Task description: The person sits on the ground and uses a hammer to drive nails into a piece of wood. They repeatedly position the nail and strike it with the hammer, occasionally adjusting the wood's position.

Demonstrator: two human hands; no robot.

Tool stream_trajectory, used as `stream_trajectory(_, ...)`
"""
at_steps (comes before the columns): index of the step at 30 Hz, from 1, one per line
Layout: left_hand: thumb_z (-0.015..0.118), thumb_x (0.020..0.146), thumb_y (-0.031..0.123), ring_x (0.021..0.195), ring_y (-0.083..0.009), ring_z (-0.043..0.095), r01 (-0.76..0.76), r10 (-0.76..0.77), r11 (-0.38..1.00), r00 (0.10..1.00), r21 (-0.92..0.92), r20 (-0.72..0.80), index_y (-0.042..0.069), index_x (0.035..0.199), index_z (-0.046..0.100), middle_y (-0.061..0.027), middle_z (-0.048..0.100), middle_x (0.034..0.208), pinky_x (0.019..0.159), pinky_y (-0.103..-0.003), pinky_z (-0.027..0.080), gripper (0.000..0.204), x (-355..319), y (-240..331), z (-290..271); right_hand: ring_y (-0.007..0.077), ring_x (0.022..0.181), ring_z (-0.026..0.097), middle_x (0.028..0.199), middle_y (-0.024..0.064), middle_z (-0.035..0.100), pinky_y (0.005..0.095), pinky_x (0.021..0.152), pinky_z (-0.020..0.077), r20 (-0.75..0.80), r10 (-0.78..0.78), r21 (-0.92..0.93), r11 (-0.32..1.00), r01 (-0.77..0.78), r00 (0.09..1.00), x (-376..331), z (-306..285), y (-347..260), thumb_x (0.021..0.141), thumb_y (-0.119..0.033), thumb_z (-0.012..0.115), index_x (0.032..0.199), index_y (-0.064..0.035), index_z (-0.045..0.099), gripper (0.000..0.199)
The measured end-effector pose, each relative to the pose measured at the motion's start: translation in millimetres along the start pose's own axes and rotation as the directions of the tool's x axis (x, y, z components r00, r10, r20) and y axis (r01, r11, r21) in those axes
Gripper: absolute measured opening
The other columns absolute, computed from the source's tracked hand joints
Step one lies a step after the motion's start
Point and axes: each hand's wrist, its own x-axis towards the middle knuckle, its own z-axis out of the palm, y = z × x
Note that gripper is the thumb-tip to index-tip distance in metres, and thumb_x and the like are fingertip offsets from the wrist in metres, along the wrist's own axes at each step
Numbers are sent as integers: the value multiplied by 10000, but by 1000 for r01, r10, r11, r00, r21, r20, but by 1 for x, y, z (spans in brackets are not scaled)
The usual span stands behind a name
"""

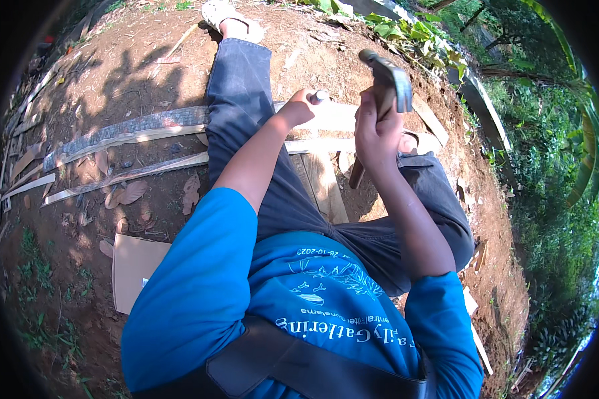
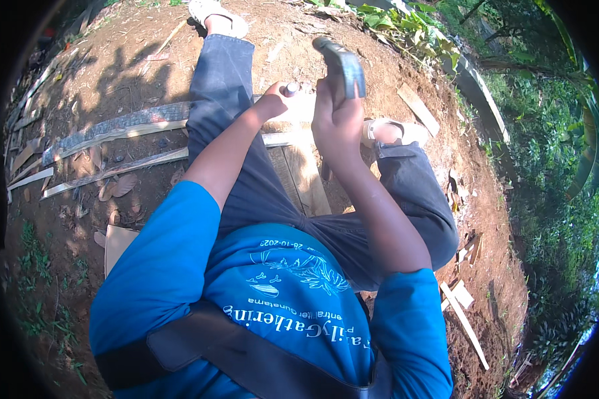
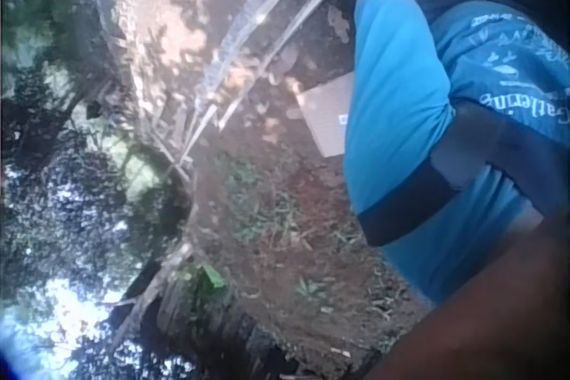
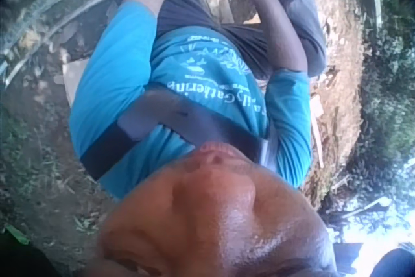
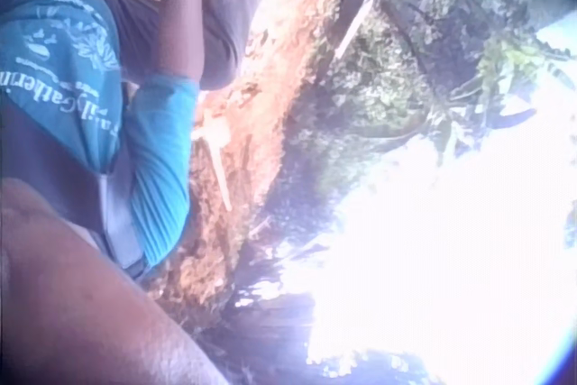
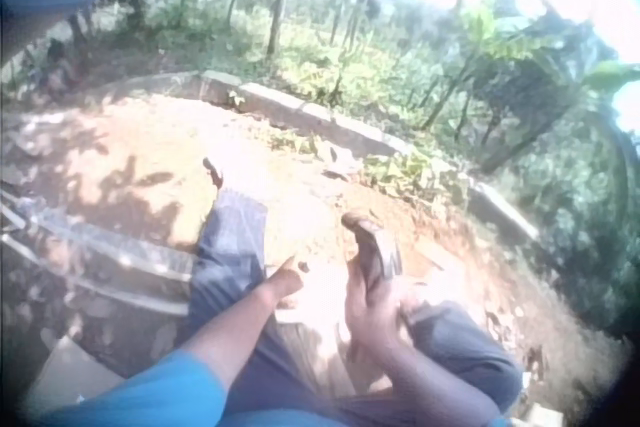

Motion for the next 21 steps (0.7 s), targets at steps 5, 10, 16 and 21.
stream_trajectory(5, 711, 860, 179, 685, -104, 590, 26, -54, 981, 988, -192, -144, 12, 795, 628, -39, 667, 767, 626, -290, 465, 198, -23, 17, 3, 57, 577, 449, 657, -39, 492, 258, 539, 392, 88, 151, -53, 988, -146, 985, -3, 4, 5, 1018, -290, 586, 954, -39, 566, 261)
stream_trajectory(10, 684, 859, 109, 693, -91, 564, 73, -66, 997, 985, 40, -157, 23, 855, 644, -6, 635, 733, 664, -294, 478, 95, -20, 19, 11, 100, 585, 518, 704, 12, 563, 285, 526, 411, -114, 14, -17, 1000, -15, 993, -10, 10, 3, 1023, -252, 563, 1058, -1, 599, 256)
stream_trajectory(16, 589, 891, 30, 736, -84, 529, 61, -66, 932, 998, -358, -2, 50, 824, 633, 3, 586, 762, 677, -269, 458, 83, -39, 25, 17, 67, 505, 441, 647, -37, 501, 255, 468, 356, 113, 542, 2, 838, -546, 833, -18, -26, 26, 998, -389, 602, 1042, -82, 615, 310)
stream_trajectory(21, 603, 910, 131, 874, -264, 622, -282, 263, 841, 959, 461, 108, 50, 821, 636, -116, 630, 825, 798, -367, 513, 125, -86, 29, 36, 23, 476, 357, 635, -69, 418, 221, 429, 287, 241, 618, 237, 710, -663, 748, -59, -60, 7, 998, -385, 604, 1061, -85, 581, 307)
